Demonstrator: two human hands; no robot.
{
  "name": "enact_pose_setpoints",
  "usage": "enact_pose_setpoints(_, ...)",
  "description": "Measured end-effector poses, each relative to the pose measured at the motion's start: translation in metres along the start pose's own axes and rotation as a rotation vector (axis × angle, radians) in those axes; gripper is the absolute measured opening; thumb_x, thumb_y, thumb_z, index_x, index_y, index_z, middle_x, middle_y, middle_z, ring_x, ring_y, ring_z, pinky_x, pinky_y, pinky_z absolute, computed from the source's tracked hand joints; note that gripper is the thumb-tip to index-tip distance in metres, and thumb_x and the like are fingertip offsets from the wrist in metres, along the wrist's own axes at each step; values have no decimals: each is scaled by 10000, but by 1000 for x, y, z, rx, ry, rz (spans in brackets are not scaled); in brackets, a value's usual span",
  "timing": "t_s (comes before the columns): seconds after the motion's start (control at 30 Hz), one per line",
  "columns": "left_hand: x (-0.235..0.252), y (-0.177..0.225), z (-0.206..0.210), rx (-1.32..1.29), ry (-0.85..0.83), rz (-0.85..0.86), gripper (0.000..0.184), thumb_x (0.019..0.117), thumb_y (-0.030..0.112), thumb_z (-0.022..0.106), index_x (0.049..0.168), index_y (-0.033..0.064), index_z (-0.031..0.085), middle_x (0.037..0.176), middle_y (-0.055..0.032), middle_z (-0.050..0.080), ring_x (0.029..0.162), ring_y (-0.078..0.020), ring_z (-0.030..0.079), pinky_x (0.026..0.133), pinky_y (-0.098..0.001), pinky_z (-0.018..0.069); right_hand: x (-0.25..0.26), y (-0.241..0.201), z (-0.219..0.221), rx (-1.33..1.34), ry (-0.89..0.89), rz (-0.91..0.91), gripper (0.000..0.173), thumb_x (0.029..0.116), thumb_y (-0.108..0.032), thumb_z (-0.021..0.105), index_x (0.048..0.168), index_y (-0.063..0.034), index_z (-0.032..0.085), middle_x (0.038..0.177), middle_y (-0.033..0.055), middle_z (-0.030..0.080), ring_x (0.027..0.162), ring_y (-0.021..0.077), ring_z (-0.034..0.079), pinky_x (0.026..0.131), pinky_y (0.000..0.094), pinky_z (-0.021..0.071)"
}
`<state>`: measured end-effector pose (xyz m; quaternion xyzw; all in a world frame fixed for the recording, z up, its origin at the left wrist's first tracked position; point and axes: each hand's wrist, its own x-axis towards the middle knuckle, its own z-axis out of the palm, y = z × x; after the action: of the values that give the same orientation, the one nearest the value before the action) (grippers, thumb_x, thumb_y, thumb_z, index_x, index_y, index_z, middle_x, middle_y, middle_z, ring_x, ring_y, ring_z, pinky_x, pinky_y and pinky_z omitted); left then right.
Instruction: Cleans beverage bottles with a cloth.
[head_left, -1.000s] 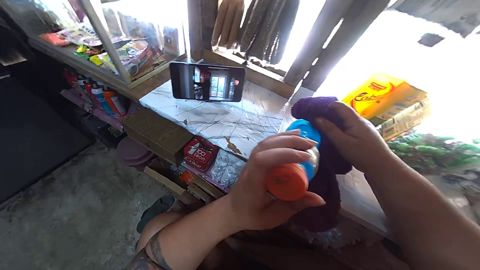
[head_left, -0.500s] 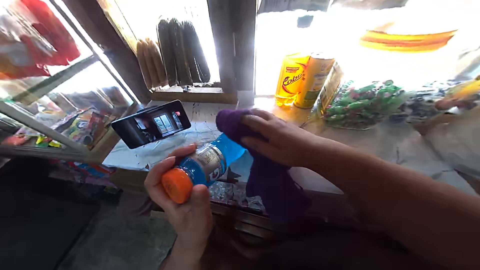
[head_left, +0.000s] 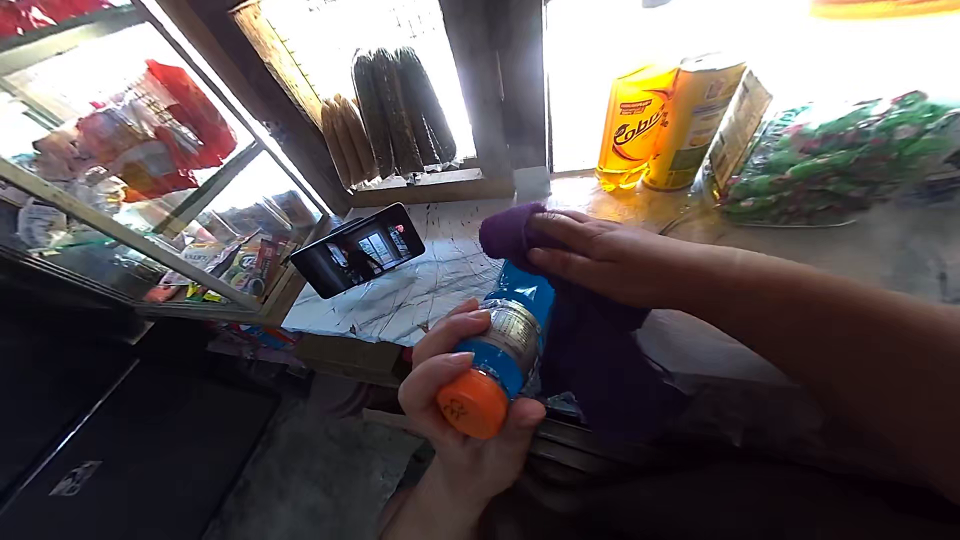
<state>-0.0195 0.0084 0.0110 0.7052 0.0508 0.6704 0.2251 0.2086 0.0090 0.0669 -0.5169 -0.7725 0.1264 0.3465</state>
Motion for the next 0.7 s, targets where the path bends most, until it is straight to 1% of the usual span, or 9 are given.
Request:
enact_pose_setpoints(0.07,0,0,-1,11,-3,3,428,954,417,695,1328,316,514,1299,113,613,1280,-111,565,1106,-334,470,-5,-11,5,-31,39,-173,485,1066,-411,401,1373,-98,609,1340,134,625,1280,285,572,1046,537,460)
enact_pose_setpoints(0.13,-1,0,0,19,-6,11,436,952,415,700,1330,302,514,1293,106,612,1274,-109,563,1095,-318,471,-8,-21,11,-22,92,-383,422,1052,-382,425,1264,-110,668,1266,76,658,1250,205,587,1059,444,481)
enact_pose_setpoints(0.17,-1,1,1,29,-10,17,437,952,420,698,1330,294,518,1298,104,613,1274,-102,561,1088,-302,469,-8,-24,12,0,80,-442,418,1062,-384,415,1263,-119,668,1285,55,649,1278,165,568,1088,391,470)
enact_pose_setpoints(0.23,-2,2,3,47,-34,35,438,957,418,693,1334,284,516,1311,103,606,1280,-99,555,1092,-300,465,-6,-21,11,37,64,-491,426,1076,-371,395,1255,-103,673,1287,55,650,1289,152,561,1102,357,460)
enact_pose_setpoints(0.37,-2,1,6,45,-97,52,428,948,403,710,1320,283,535,1327,96,612,1295,-136,561,1103,-345,472,0,-8,3,8,19,-408,446,1078,-378,396,1321,-94,640,1283,79,668,1291,213,570,1103,447,431)
enact_pose_setpoints(0.47,-1,1,4,74,-119,62,439,946,422,709,1327,291,537,1329,87,624,1289,-165,578,1085,-368,498,4,-1,1,-4,28,-343,439,1074,-377,425,1344,-96,629,1265,87,675,1252,211,597,1071,450,462)
enact_pose_setpoints(0.6,19,-4,-4,117,-113,56,437,935,434,718,1327,339,548,1290,112,646,1243,-134,612,1063,-358,521,10,10,-5,-38,120,-237,320,1043,-231,537,1271,-37,650,1180,166,676,1118,298,656,959,484,529)
enact_pose_setpoints(0.63,28,-6,-5,138,-119,58,430,943,428,709,1330,344,541,1294,115,644,1233,-125,617,1049,-344,529,11,14,-8,-62,137,-202,290,1026,-195,568,1246,-31,662,1146,177,676,1070,310,667,919,485,542)
enact_pose_setpoints(0.7,50,-11,-5,212,-148,68,408,963,430,680,1330,340,528,1279,119,642,1198,-103,628,1013,-318,542,13,20,-17,-96,117,-102,258,1018,-165,592,1234,-42,665,1139,187,661,1041,323,668,898,499,548)
